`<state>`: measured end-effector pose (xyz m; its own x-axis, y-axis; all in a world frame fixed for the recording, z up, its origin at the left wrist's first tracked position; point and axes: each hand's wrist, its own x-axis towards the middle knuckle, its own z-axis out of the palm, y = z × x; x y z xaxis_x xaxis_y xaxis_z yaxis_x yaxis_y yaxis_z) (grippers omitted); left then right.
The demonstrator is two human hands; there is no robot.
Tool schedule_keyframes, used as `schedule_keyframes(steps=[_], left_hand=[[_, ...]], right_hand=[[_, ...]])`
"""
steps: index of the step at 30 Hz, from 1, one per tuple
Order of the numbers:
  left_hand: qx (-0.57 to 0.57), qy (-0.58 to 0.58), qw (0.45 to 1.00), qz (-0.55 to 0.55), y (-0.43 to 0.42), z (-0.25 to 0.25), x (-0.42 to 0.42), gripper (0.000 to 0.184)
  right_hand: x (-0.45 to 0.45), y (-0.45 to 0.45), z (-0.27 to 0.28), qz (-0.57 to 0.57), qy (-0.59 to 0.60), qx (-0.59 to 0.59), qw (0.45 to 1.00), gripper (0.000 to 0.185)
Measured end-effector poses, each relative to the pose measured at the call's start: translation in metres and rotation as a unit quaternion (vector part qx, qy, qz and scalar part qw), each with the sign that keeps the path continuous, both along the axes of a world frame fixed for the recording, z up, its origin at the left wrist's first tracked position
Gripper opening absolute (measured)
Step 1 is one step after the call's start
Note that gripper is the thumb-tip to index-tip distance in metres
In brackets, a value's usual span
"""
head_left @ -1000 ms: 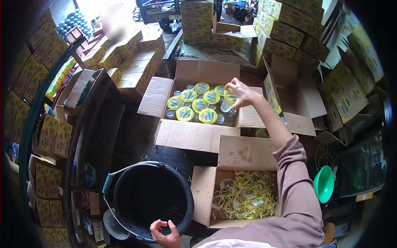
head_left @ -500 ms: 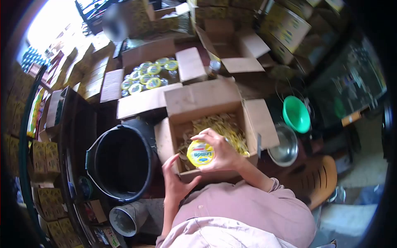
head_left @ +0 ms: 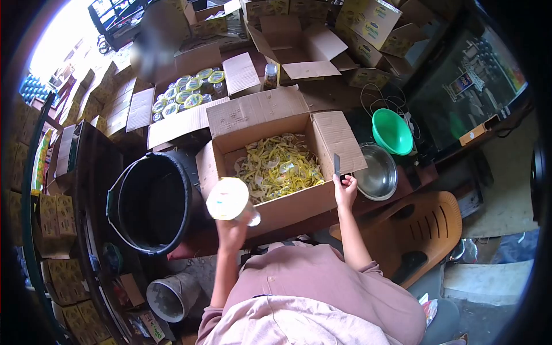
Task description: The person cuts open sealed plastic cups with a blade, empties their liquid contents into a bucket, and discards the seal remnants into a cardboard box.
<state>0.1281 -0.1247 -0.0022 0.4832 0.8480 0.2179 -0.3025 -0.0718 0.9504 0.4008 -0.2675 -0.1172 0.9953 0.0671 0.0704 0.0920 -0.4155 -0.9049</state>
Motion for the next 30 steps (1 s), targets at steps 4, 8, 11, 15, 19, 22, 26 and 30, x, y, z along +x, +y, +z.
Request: schedule_keyframes(steps=[4, 8, 11, 15, 19, 22, 26, 30], left_hand=[[0.065, -0.045, 0.990, 0.120, 0.044, 0.015, -0.057, 0.051], [0.113, 0.021, 0.969, 0.220, 0.078, 0.030, -0.118, 0.036], [0.111, 0.170, 0.933, 0.298, 0.097, 0.033, -0.147, 0.032], [0.119, 0.227, 0.911, 0.322, 0.115, 0.006, -0.169, 0.036], [0.124, 0.228, 0.922, 0.287, 0.117, 0.000, -0.166, 0.046], [0.192, 0.212, 0.911, 0.298, 0.113, 0.001, -0.155, 0.053], [0.212, 0.252, 0.905, 0.270, 0.111, 0.001, -0.154, 0.061], [0.204, 0.232, 0.917, 0.254, 0.108, 0.007, -0.155, 0.063]], right_hand=[[0.014, 0.001, -0.022, -0.038, 0.053, 0.043, 0.997, 0.043], [0.026, -0.005, -0.036, -0.011, 0.049, 0.117, 0.992, 0.041], [0.031, -0.011, -0.028, -0.023, 0.117, 0.244, 0.962, 0.036], [0.008, 0.000, 0.018, 0.014, 0.106, 0.285, 0.953, 0.029], [-0.066, 0.073, 0.092, 0.262, 0.181, 0.290, 0.903, 0.027], [-0.140, 0.137, 0.128, 0.441, 0.138, 0.261, 0.848, 0.026], [-0.214, 0.189, 0.168, 0.595, -0.107, 0.162, 0.780, 0.034], [-0.250, 0.214, 0.171, 0.667, -0.189, 0.163, 0.702, 0.035]])
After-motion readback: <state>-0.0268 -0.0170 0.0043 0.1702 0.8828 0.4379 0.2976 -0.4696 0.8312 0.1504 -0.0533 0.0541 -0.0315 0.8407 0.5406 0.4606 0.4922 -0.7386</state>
